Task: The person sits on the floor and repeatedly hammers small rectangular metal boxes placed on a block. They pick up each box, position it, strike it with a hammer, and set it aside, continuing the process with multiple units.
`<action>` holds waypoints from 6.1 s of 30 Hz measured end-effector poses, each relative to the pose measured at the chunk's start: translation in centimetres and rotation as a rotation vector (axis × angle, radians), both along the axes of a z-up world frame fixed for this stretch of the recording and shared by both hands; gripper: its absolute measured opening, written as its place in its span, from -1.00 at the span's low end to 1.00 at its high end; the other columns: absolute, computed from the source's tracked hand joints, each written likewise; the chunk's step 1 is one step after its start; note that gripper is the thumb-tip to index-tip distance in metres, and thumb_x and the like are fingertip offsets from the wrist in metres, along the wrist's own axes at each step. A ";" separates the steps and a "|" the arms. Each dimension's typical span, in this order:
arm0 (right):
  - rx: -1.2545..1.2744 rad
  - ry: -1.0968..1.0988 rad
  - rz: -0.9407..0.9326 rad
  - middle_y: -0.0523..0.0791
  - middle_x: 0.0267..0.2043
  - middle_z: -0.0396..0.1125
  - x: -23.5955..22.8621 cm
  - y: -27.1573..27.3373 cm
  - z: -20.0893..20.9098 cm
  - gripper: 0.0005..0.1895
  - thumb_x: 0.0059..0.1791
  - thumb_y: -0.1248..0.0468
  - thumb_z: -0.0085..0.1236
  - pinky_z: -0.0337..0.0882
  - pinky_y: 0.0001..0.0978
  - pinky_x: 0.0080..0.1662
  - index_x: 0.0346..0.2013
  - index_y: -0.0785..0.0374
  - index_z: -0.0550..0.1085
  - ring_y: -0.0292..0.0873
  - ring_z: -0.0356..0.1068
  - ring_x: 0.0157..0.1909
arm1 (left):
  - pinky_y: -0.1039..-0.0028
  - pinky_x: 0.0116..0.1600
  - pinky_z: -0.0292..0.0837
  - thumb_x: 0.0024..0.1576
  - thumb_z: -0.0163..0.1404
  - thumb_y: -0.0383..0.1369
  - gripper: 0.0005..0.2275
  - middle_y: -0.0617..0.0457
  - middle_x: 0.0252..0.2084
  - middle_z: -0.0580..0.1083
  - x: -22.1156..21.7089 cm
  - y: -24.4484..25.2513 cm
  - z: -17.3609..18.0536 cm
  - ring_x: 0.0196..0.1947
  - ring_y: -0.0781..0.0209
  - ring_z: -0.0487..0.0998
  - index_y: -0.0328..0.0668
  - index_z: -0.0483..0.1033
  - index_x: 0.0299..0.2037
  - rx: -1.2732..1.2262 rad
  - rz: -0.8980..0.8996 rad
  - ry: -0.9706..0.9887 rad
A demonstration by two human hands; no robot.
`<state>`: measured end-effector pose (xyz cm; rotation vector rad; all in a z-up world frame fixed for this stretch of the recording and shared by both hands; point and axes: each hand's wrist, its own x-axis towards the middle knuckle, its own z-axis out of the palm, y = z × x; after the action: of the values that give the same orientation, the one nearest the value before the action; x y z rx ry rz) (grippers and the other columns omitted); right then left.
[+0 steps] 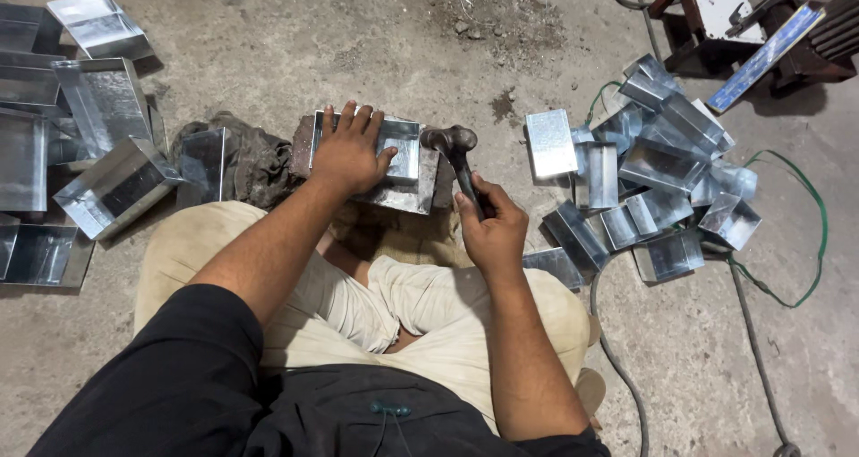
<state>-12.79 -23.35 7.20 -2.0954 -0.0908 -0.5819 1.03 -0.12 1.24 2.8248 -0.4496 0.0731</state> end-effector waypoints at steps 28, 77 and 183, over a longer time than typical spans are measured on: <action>0.745 0.566 -0.154 -0.09 -0.55 0.33 4.4 -3.7 -10.3 -0.49 0.01 0.33 0.18 0.18 -0.40 -0.68 0.26 0.19 0.33 -0.29 0.22 -0.71 | -0.58 0.32 -0.61 -0.03 0.08 -0.14 -0.25 -0.16 0.64 -0.32 0.5 2.4 -1.2 0.58 -0.39 -0.45 0.33 0.14 0.46 0.110 -0.005 0.104; -0.238 0.448 0.146 0.26 0.38 0.16 4.1 0.0 -13.7 0.05 -0.17 0.14 0.44 0.30 -0.10 0.26 0.44 0.42 0.06 0.21 0.26 0.33 | 0.06 0.36 0.27 0.09 0.20 -0.10 -0.46 -0.23 0.30 0.41 -0.2 20.7 -0.2 0.29 -0.24 0.38 -0.18 0.47 0.24 -0.450 0.301 -0.100; 0.147 0.322 -0.003 -0.12 -0.11 0.51 0.6 1.4 2.7 -0.46 -0.05 0.38 0.25 0.55 -0.50 -0.28 0.23 0.11 0.46 -0.33 0.50 -0.31 | -0.09 0.54 -0.13 -0.28 0.34 0.16 0.16 -0.08 0.50 0.17 0.4 6.0 7.0 0.50 -0.11 0.13 0.14 -0.06 0.55 0.064 -0.216 0.438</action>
<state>-12.18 -21.99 9.94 -2.0179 0.1354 -0.2391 1.43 5.84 8.25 2.7183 -0.6524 -0.5979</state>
